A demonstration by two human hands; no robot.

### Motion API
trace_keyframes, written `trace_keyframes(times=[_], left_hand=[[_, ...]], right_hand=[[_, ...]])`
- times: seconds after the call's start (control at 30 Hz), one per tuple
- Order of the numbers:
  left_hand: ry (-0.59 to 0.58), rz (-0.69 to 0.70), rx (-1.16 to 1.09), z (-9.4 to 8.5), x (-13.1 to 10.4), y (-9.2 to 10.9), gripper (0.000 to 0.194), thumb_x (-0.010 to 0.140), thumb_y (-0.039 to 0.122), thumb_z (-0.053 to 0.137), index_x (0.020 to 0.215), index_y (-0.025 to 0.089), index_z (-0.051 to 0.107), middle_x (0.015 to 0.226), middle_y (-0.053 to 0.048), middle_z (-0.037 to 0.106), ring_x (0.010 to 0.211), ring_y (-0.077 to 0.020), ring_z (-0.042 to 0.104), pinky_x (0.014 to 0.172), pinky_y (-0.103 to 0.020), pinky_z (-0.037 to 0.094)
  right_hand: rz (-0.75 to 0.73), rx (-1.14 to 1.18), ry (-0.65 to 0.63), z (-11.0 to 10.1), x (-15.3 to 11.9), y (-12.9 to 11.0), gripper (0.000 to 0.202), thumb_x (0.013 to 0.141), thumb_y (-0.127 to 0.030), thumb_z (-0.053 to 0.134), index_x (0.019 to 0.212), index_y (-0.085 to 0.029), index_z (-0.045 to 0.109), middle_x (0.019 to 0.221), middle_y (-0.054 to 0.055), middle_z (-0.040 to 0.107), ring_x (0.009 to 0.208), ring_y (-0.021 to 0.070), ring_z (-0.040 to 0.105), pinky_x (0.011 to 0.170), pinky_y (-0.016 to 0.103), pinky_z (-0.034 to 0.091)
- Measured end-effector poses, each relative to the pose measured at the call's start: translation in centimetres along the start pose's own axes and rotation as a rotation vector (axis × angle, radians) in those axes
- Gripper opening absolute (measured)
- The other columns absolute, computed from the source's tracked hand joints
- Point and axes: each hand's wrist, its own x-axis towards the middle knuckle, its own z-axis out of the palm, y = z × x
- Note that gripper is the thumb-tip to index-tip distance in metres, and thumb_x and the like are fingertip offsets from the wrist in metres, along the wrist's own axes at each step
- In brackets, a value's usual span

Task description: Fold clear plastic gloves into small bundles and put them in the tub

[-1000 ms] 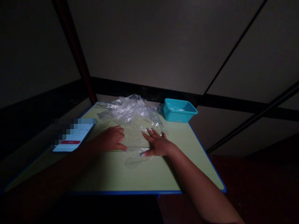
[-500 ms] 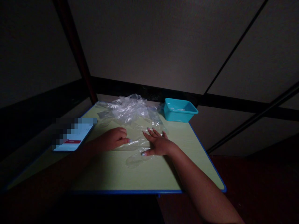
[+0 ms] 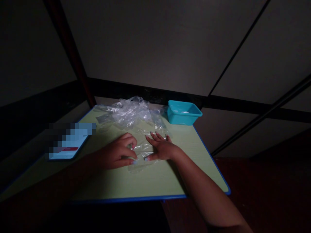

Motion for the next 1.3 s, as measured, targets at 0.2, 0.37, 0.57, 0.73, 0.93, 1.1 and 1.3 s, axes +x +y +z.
trace_keyframes(times=[0.2,0.37,0.57,0.73,0.93,1.1,1.3], left_hand=[[-0.093,0.015,0.029,0.3,0.1,-0.1,0.038,0.088,0.051,0.047,0.091,0.023,0.073,0.075,-0.005,0.048,0.077,-0.0191,0.042,0.069,-0.031,0.033],[-0.122,-0.008,0.138,0.7,0.1,0.4,0.042,0.086,0.054,0.048,0.103,0.021,0.069,0.081,-0.006,0.051,0.081,-0.0209,0.043,0.070,-0.032,0.033],[-0.106,-0.004,0.096,0.7,0.1,0.4,0.042,0.087,0.054,0.047,0.085,0.018,0.069,0.079,-0.004,0.048,0.077,-0.0185,0.044,0.067,-0.029,0.034],[-0.050,-0.040,0.046,0.6,0.2,0.1,0.039,0.091,0.045,0.045,0.076,0.017,0.068,0.076,-0.004,0.048,0.073,-0.0164,0.045,0.065,-0.028,0.035],[0.089,-0.095,-0.064,0.5,0.0,-0.7,0.035,0.093,0.034,0.039,0.076,0.015,0.063,0.080,-0.003,0.047,0.074,-0.0149,0.046,0.068,-0.028,0.036],[-0.066,-0.047,-0.027,0.6,0.2,-0.4,0.045,0.092,0.039,0.045,0.056,0.014,0.056,0.074,-0.002,0.042,0.071,-0.0137,0.041,0.068,-0.027,0.034],[-0.191,-0.089,0.111,0.7,-0.3,0.1,0.036,0.090,0.047,0.046,0.105,0.021,0.067,0.079,-0.003,0.046,0.077,-0.0177,0.044,0.067,-0.028,0.033]], right_hand=[[0.014,-0.008,-0.008,0.0,0.0,0.0,0.102,0.071,-0.074,0.052,0.149,-0.030,0.002,0.156,0.006,-0.006,0.141,0.0350,-0.007,0.105,0.066,0.001],[0.019,0.003,-0.027,-0.2,-0.1,-0.1,0.109,0.066,-0.077,0.055,0.148,-0.031,0.001,0.155,0.007,-0.011,0.140,0.0348,-0.011,0.104,0.066,0.000],[0.034,0.036,0.051,0.1,0.2,-0.6,0.080,0.084,-0.071,0.030,0.149,-0.032,0.003,0.155,0.006,-0.010,0.141,0.0314,-0.013,0.104,0.066,0.001],[0.055,0.025,0.041,0.3,0.3,-0.5,0.075,0.086,-0.069,0.026,0.149,-0.033,0.004,0.155,0.005,-0.010,0.141,0.0297,-0.013,0.104,0.065,0.000],[0.057,0.030,0.054,0.3,0.2,-0.4,0.076,0.085,-0.070,0.027,0.149,-0.033,0.006,0.155,0.006,-0.009,0.142,0.0283,-0.009,0.106,0.064,0.005],[0.064,0.025,0.049,0.2,0.2,-0.6,0.076,0.086,-0.069,0.027,0.149,-0.032,0.005,0.155,0.006,-0.008,0.142,0.0291,-0.009,0.106,0.064,0.003],[0.047,0.018,0.048,0.0,0.1,-0.6,0.073,0.088,-0.066,0.026,0.149,-0.031,0.006,0.155,0.006,-0.007,0.142,0.0290,-0.007,0.105,0.065,0.005]])
